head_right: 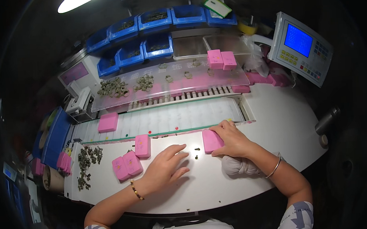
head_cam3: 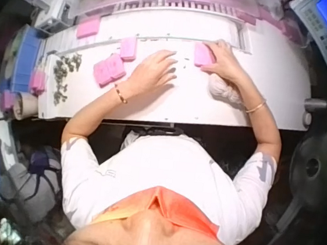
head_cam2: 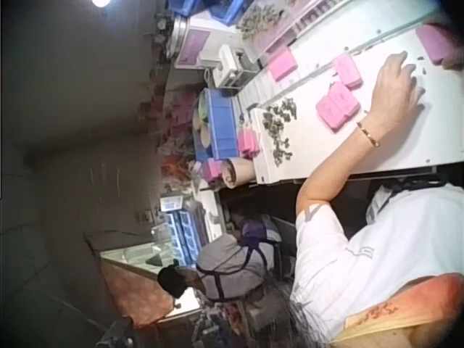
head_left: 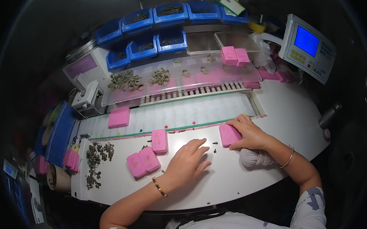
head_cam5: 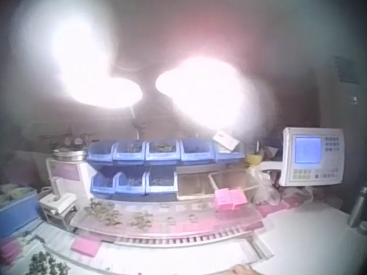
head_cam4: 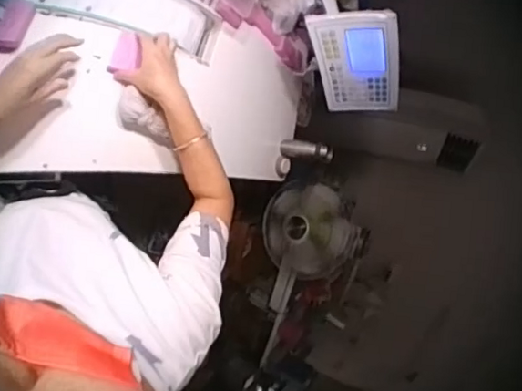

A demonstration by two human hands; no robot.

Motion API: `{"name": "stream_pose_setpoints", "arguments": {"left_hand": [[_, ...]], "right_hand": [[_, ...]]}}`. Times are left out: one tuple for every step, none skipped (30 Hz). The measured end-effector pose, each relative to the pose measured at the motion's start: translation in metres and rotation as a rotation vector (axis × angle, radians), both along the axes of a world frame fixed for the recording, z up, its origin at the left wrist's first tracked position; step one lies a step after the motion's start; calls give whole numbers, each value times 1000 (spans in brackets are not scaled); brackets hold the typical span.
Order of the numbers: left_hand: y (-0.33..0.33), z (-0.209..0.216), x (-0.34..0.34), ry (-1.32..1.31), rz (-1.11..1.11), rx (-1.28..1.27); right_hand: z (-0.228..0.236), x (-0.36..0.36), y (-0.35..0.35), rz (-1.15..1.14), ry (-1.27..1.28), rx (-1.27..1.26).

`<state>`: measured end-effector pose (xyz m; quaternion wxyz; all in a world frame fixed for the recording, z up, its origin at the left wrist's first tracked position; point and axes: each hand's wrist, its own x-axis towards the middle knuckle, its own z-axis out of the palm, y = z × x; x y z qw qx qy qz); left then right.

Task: The worker inserts small metal and plastic components into pink silicone molds at a factory assembly workstation.

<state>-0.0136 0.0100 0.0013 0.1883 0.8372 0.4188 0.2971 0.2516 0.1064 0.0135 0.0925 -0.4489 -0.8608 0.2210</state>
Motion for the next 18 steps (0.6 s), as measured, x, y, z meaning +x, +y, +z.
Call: {"name": "stream_pose_setpoints", "arguments": {"left_hand": [[4,-7,3,12,-8,-65],[6,-14,8,11,5,-64],[10,-17,16,53,10,-50],[11,-20,21,95,15,-36],[8,-21,24,223,-38,-68],[3,-22,28,219,-35,-68],[-3,-25,33,215,-114,-57],[-8,-27,36,212,-192,-46],[-12,-27,37,210,-229,-33],[-18,-28,38,208,-233,-33],[-25,-28,37,217,-274,-45],[-31,-28,35,226,-310,-56],[-34,-27,31,184,-334,-11],[-34,-24,25,189,-332,-11],[-31,-21,21,137,-265,-45],[-28,-18,17,87,-200,-77],[-22,-16,12,26,-79,-77],[-15,-14,9,29,-102,-72]], "right_hand": [[0,-3,2,-6,-3,-7],[0,-4,2,8,-4,-5],[2,-2,1,3,17,-3],[4,-2,1,-2,38,-1],[7,-4,0,8,34,2],[9,-3,-3,-26,35,18],[11,-2,-4,-60,36,34],[11,-2,-1,-56,35,34],[9,-1,3,-45,38,51],[8,0,5,-32,43,67],[10,-1,4,-36,42,67],[12,-3,3,-23,32,55],[14,-5,3,-10,23,44],[14,-7,4,-8,28,45],[14,-5,4,1,17,41],[15,-4,4,8,8,38],[12,-4,4,2,11,41],[4,-3,6,23,-4,56]]}}
